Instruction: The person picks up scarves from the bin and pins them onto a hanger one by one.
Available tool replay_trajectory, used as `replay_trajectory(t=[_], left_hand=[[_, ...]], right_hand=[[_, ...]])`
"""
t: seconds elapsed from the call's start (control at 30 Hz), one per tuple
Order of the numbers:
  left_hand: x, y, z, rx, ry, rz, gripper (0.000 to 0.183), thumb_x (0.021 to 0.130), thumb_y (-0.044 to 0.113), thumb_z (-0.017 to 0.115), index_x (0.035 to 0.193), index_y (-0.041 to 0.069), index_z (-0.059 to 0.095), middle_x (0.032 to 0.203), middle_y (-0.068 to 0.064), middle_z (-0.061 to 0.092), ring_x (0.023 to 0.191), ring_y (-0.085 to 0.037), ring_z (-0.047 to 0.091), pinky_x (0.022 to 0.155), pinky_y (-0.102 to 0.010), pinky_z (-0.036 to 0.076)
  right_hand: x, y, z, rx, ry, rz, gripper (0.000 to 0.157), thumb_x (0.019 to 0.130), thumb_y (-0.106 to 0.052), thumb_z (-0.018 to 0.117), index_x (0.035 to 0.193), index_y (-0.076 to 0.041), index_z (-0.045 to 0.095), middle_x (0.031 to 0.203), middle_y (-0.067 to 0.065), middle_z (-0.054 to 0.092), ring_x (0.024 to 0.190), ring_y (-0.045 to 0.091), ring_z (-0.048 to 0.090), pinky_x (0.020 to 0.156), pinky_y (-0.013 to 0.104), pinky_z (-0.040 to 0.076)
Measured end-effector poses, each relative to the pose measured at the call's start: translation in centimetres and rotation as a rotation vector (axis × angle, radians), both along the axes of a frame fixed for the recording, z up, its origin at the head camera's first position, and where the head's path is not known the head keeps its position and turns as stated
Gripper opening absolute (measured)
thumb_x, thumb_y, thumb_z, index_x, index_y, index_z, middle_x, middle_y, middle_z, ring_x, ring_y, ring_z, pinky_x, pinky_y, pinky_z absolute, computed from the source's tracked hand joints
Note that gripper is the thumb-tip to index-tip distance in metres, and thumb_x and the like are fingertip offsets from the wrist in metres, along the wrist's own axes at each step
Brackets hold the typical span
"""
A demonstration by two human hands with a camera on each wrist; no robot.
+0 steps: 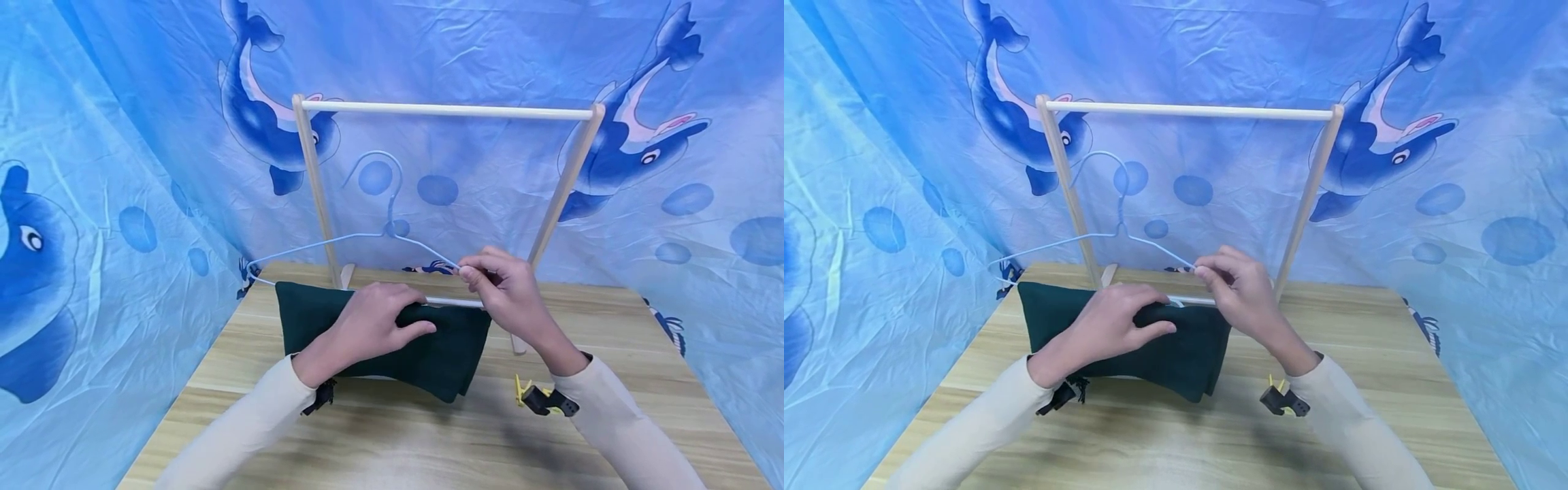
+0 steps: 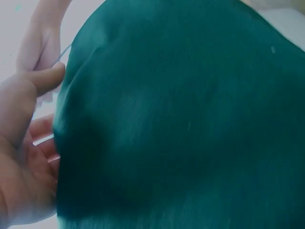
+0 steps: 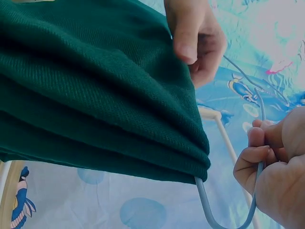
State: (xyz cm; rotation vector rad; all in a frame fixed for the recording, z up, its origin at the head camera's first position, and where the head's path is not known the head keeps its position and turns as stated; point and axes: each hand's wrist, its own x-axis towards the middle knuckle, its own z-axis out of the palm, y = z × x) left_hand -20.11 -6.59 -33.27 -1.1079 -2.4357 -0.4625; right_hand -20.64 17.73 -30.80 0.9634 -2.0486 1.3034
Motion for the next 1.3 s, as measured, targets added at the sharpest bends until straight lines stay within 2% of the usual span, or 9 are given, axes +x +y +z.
replay_trajectory(t=[0.23, 0.4, 0.47, 0.57, 0.73, 0.87, 1.0, 1.13, 1.3], left_hand=[[-0.2, -3.5, 1.1, -0.049, -0.14, 0.045, 0.038, 0.094, 0.044, 0.073, 0.12, 0.017, 0.073, 0.115, 0.003, 0.075, 0.101, -0.014, 0.071, 0.09, -0.037, 0.057], [-0.2, -5.0, 1.5, -0.122, -0.192, 0.061, 0.035, 0.094, 0.039, 0.073, 0.121, 0.017, 0.073, 0.116, 0.002, 0.074, 0.095, -0.014, 0.071, 0.081, -0.035, 0.058], [-0.2, -5.2, 1.4, -0.123, -0.178, 0.043, 0.031, 0.094, 0.035, 0.075, 0.117, 0.015, 0.075, 0.112, 0.002, 0.075, 0.088, -0.012, 0.071, 0.075, -0.031, 0.058], [-0.3, -5.2, 1.2, -0.073, -0.123, 0.011, 0.023, 0.091, 0.03, 0.079, 0.108, 0.015, 0.078, 0.103, 0.002, 0.077, 0.073, -0.008, 0.068, 0.061, -0.022, 0.053], [-0.2, -4.9, 0.5, 0.113, -0.014, -0.01, 0.01, 0.085, 0.019, 0.085, 0.093, 0.015, 0.082, 0.09, 0.002, 0.079, 0.051, -0.003, 0.056, 0.045, -0.018, 0.036], [-0.1, -4.5, 0.1, 0.268, 0.02, -0.006, 0.008, 0.084, 0.01, 0.083, 0.091, 0.013, 0.083, 0.089, 0.001, 0.079, 0.062, -0.007, 0.068, 0.046, -0.019, 0.039], [0.2, -4.1, -0.1, 0.361, 0.001, 0.024, 0.009, 0.085, 0.011, 0.083, 0.093, 0.014, 0.083, 0.092, 0.002, 0.079, 0.078, -0.011, 0.074, 0.057, -0.022, 0.05], [0.5, -4.0, -0.1, 0.35, 0.008, 0.047, 0.01, 0.085, 0.017, 0.085, 0.094, 0.014, 0.083, 0.092, 0.003, 0.079, 0.083, -0.012, 0.074, 0.065, -0.026, 0.055], [0.7, -4.4, 0.0, 0.223, 0.01, 0.031, 0.017, 0.085, 0.026, 0.085, 0.097, 0.015, 0.082, 0.093, 0.004, 0.078, 0.082, -0.011, 0.073, 0.07, -0.03, 0.058]], right_hand=[[0.0, 0.3, 0.0, -0.008, 0.006, 0.0, 0.019, 0.092, 0.014, 0.064, 0.097, 0.0, 0.077, 0.074, 0.001, 0.055, 0.058, 0.01, 0.044, 0.05, 0.024, 0.035], [0.0, 0.4, 0.0, -0.008, 0.004, 0.0, 0.017, 0.092, 0.014, 0.064, 0.097, 0.004, 0.076, 0.074, 0.001, 0.055, 0.057, 0.01, 0.043, 0.05, 0.024, 0.035], [0.0, 0.3, 0.0, -0.012, 0.002, 0.002, 0.017, 0.092, 0.015, 0.064, 0.097, 0.003, 0.076, 0.074, 0.001, 0.055, 0.057, 0.01, 0.044, 0.05, 0.024, 0.035], [0.0, 0.3, 0.0, -0.015, 0.0, 0.005, 0.018, 0.092, 0.014, 0.065, 0.096, 0.001, 0.076, 0.075, 0.001, 0.056, 0.058, 0.01, 0.045, 0.049, 0.023, 0.036], [0.0, 0.3, -0.1, -0.011, -0.001, -0.006, 0.019, 0.091, 0.013, 0.066, 0.095, -0.001, 0.077, 0.074, 0.001, 0.057, 0.059, 0.01, 0.047, 0.049, 0.022, 0.036], [-0.1, 0.3, -0.2, 0.005, -0.003, -0.016, 0.018, 0.092, 0.012, 0.067, 0.095, -0.002, 0.077, 0.074, 0.0, 0.056, 0.058, 0.01, 0.046, 0.05, 0.022, 0.036], [-0.2, 0.2, -0.2, 0.029, -0.004, -0.027, 0.015, 0.093, 0.009, 0.068, 0.096, -0.002, 0.077, 0.073, -0.001, 0.055, 0.058, 0.01, 0.046, 0.051, 0.022, 0.036], [-0.2, 0.0, -0.2, 0.032, -0.013, -0.042, 0.013, 0.093, 0.008, 0.068, 0.096, 0.0, 0.077, 0.073, -0.001, 0.055, 0.057, 0.01, 0.045, 0.051, 0.022, 0.036], [-0.2, 0.0, -0.3, 0.009, -0.021, -0.032, 0.015, 0.093, 0.009, 0.067, 0.096, -0.002, 0.078, 0.073, 0.0, 0.055, 0.057, 0.01, 0.044, 0.05, 0.023, 0.035]])
